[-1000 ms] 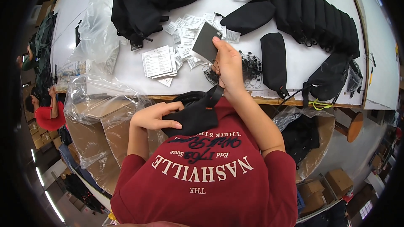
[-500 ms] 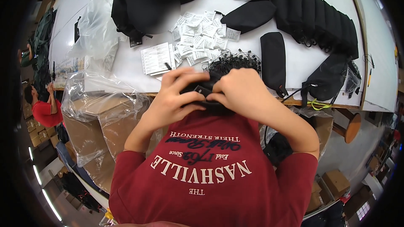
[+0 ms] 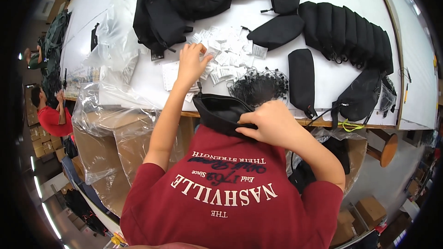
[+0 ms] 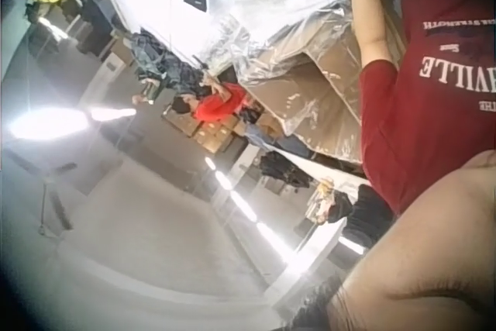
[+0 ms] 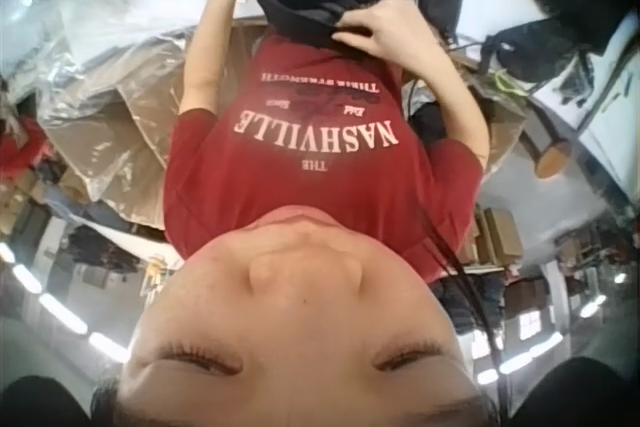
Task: The recorder attaches product labels and mesh components to black pouches on a production table.
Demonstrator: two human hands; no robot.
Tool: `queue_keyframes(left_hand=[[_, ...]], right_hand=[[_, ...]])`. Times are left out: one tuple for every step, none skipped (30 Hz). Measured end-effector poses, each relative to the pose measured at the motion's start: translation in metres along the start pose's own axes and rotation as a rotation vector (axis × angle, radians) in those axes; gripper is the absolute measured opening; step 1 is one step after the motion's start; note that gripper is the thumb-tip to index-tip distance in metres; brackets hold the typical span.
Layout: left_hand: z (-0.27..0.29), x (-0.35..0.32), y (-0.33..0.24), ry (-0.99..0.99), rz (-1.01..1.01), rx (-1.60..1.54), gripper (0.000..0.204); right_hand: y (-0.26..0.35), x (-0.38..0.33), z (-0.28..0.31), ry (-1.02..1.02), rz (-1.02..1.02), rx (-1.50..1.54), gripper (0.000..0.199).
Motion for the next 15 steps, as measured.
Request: queue_keyframes(left_hand=[[0.005, 0.001, -0.003, -0.064, -0.020, -0.013, 0.021], [0.010, 0.002, -0.004, -0.069, -0.030, -0.010, 0.021], [0.021, 0.002, -0.008, -0.091, 0.042, -0.203, 0.019], [0.034, 0.000, -0.013, -0.111, 0.120, -0.395, 0.018], [0.054, -0.001, -0.029, -0.167, 0.083, -0.537, 0.016], [0.073, -0.005, -0.045, -0.223, 0.018, -0.598, 0.015], [0.090, -0.010, -0.059, -0.190, -0.067, -0.641, 0.014], [0.101, -0.013, -0.069, -0.158, -0.153, -0.686, 0.014], [0.108, -0.014, -0.075, -0.145, -0.226, -0.694, 0.015], [0.112, -0.016, -0.080, -0.132, -0.300, -0.701, 0.017], [0.112, -0.018, -0.080, 0.058, -0.320, -0.596, 0.018], [0.116, -0.020, -0.083, 0.056, -0.319, -0.594, 0.018], [0.122, -0.021, -0.088, -0.031, -0.352, -0.428, 0.020], [0.125, -0.021, -0.090, -0.118, -0.383, -0.261, 0.022], [0.117, -0.027, -0.077, -0.201, -0.283, -0.312, 0.033]], right_hand=[[0.000, -0.002, 0.003, -0.067, 0.028, -0.005, 0.018], [0.000, -0.002, 0.006, -0.132, 0.056, -0.010, 0.016], [0.000, -0.002, 0.009, -0.137, 0.055, -0.011, 0.016], [0.001, -0.001, 0.015, -0.190, 0.095, -0.082, 0.015], [0.002, -0.001, 0.021, -0.242, 0.130, -0.152, 0.014], [0.002, 0.000, 0.023, -0.239, 0.128, -0.149, 0.014], [0.002, 0.003, 0.026, -0.253, 0.145, -0.196, 0.013], [0.001, 0.006, 0.029, -0.269, 0.162, -0.245, 0.013], [0.003, 0.011, 0.031, -0.258, 0.168, -0.260, 0.014], [0.004, 0.014, 0.032, -0.257, 0.171, -0.259, 0.014], [0.005, 0.016, 0.033, -0.277, 0.176, -0.269, 0.014], [0.006, 0.018, 0.034, -0.297, 0.180, -0.280, 0.014], [0.007, 0.020, 0.035, -0.298, 0.181, -0.281, 0.014], [0.007, 0.021, 0.036, -0.337, 0.171, -0.286, 0.014], [0.008, 0.022, 0.038, -0.377, 0.164, -0.292, 0.014]])
Point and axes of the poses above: each hand's wrist, its own x-axis towards the middle knuckle, its own z-axis out of the back of the hand, y = z × x, the point moved 3 cm from there along x, towards the middle knuckle, and after that the axes turned 2 degrees about x, right-handed, at the moved point
